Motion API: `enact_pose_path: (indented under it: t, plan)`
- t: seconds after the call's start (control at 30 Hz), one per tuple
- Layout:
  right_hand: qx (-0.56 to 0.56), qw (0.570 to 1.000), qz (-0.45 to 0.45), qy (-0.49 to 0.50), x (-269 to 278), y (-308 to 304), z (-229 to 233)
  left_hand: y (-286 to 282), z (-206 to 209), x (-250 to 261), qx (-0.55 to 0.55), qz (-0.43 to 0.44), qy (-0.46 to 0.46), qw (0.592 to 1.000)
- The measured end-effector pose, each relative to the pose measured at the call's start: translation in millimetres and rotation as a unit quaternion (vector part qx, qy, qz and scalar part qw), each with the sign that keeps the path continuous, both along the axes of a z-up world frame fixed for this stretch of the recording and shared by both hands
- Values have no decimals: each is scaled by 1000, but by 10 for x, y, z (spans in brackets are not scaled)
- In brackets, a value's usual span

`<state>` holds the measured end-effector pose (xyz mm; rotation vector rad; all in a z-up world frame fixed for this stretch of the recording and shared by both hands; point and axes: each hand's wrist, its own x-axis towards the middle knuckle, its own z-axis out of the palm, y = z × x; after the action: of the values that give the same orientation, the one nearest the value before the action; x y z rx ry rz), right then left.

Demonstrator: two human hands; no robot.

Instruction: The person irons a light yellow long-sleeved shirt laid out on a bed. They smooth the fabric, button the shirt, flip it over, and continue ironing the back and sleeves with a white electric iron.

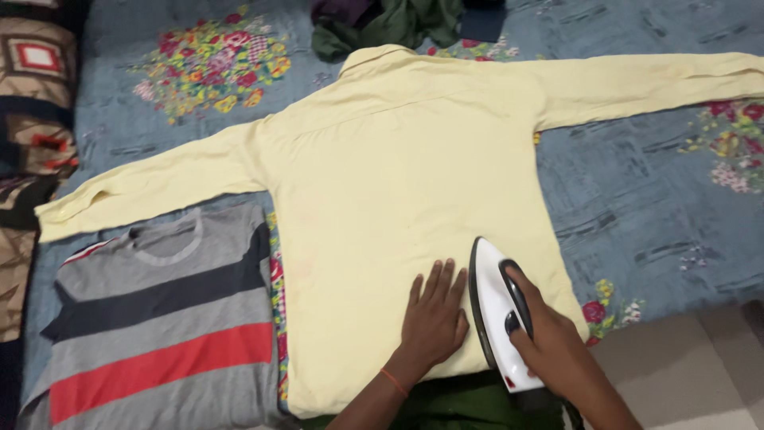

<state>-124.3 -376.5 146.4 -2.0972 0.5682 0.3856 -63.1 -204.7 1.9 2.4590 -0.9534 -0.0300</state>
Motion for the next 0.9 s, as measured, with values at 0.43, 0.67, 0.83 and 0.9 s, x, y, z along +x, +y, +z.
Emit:
enact_pose_path:
  t: [0.43, 0.67, 0.83, 0.9]
  plan:
    - [-33, 998, -31, -34, -40, -370, -158, -354, 10, 17, 33, -58, 1, 998]
    - [-48, 984, -160, 63, -400, -681, -87, -657, 0, -40, 15, -112, 15, 993]
    - [-47, 985, -162, 42, -218, -987, -155, -665, -2, -30, 33, -117, 19, 992]
    - [-41, 988, -147, 15, -144, -999, -136, -635, -17, -72, 14, -113, 1, 993]
